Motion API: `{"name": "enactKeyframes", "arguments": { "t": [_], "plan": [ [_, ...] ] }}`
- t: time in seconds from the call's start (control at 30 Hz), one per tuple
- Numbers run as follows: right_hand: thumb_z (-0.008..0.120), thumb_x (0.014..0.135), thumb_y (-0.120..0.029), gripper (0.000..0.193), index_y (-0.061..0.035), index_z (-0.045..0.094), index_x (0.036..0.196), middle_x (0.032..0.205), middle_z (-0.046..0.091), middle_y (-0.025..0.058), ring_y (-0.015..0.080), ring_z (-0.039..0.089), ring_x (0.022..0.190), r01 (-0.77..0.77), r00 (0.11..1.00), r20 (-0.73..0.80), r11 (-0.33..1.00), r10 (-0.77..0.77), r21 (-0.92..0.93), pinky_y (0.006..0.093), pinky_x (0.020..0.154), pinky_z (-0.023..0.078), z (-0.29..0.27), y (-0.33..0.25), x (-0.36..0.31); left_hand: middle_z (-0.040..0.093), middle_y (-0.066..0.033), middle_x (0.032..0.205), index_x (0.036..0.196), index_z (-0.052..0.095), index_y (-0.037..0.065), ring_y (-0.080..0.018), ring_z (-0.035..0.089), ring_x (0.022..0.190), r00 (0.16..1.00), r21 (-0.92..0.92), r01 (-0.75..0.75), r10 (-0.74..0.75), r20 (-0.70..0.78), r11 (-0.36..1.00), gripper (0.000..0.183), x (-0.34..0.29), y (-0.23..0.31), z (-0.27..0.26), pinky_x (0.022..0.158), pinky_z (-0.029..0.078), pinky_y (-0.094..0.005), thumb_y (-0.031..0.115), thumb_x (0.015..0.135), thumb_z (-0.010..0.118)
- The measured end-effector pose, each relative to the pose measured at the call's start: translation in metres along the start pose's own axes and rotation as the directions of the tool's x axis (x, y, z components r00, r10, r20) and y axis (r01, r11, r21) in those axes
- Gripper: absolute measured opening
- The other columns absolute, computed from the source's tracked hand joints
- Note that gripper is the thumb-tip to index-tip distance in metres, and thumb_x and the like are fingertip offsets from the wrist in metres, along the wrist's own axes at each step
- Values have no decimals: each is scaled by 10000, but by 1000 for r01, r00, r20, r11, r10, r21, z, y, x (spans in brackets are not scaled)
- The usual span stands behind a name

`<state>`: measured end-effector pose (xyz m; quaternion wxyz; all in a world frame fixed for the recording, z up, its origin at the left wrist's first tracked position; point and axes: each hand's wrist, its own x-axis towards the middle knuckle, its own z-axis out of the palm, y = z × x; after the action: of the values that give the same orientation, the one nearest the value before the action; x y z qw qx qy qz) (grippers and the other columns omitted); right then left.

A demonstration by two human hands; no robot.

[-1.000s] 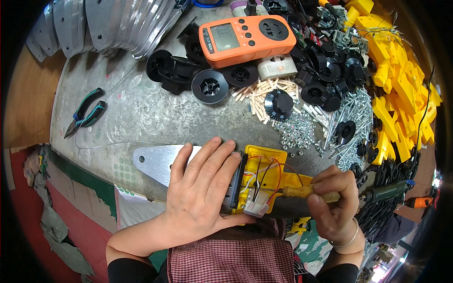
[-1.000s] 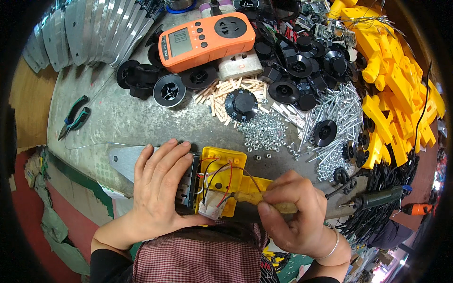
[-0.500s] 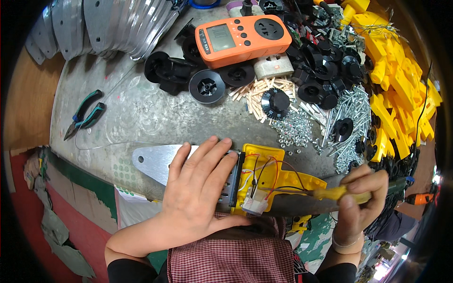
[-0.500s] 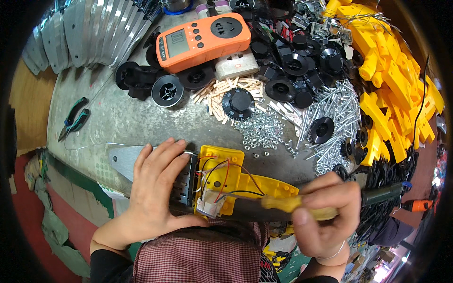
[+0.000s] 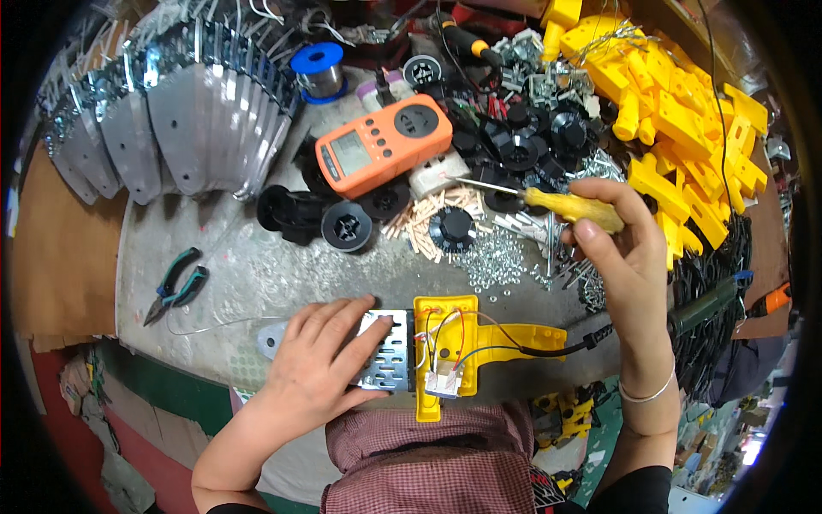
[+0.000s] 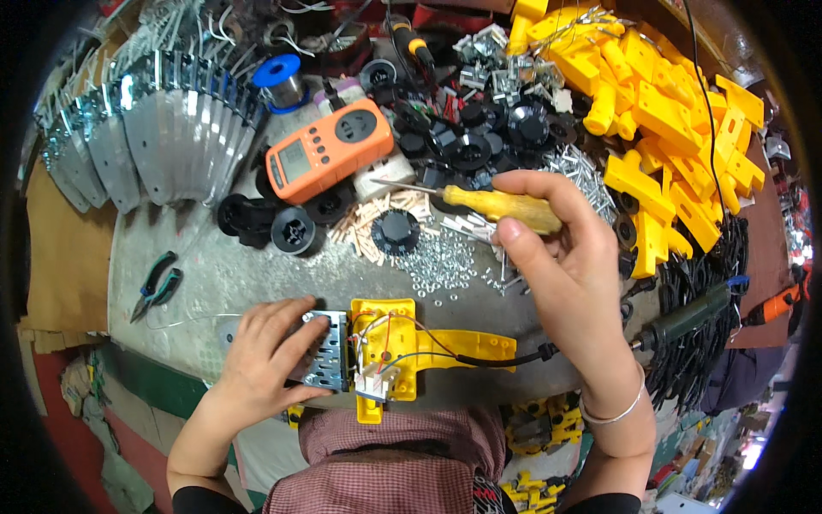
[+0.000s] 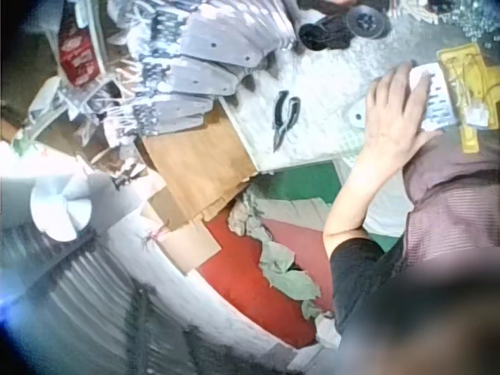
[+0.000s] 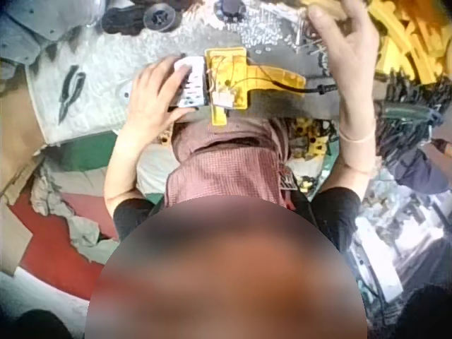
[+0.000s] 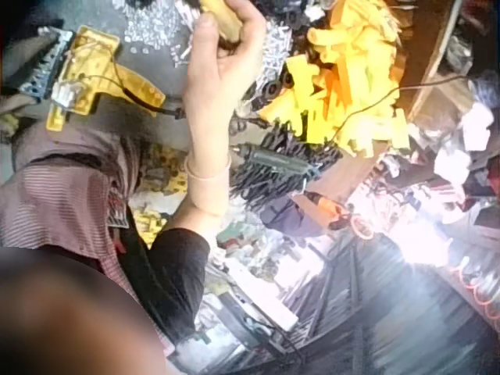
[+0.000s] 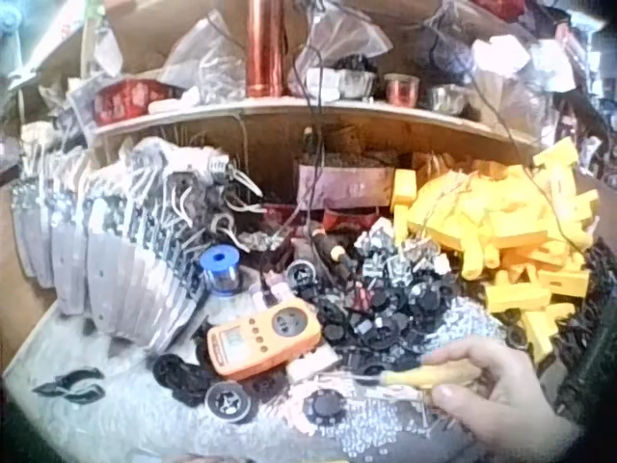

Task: Soldering wires and assembling internal components of a yellow plastic electronic device housing.

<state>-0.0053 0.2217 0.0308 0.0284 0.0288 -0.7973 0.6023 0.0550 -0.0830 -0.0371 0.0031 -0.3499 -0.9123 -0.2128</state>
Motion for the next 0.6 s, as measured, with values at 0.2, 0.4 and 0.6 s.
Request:
{"name": "enactKeyframes", "arguments": {
  "t": [0.2, 0.4, 0.6],
  "plan": [
    [613, 881, -58, 275, -10, 587, 1150, 969, 676, 121, 216, 686, 829, 538, 842, 119, 799, -527, -270, 299, 711, 523, 39, -28, 43, 524, -187, 1289, 1298, 513, 46, -366, 545, 1108, 1000, -21, -22, 22, -17, 1000, 771, 4, -2, -4, 901, 429, -485, 359, 659, 811],
    [617, 858, -142, 182, -47, 608, 1013, 863, 702, 122, 327, 680, 810, 769, 568, 123, 471, -814, -433, 428, 706, 540, 118, -58, 161, 518, -199, 1297, 1295, 513, 51, -382, 536, 1114, 996, -14, -40, 39, -85, 999, 735, -2, -1, -3, 921, 422, -488, 354, 690, 799],
    [613, 862, -208, 297, -75, 585, 1126, 914, 695, 140, 358, 668, 854, 595, 735, 255, 418, -628, -687, 465, 748, 528, 172, -36, 225, 523, -193, 1295, 1290, 543, 69, -354, 532, 1146, 995, -14, -38, 37, -89, 999, 677, -3, 6, 2, 953, 409, -461, 387, 738, 773]
  ]
}}
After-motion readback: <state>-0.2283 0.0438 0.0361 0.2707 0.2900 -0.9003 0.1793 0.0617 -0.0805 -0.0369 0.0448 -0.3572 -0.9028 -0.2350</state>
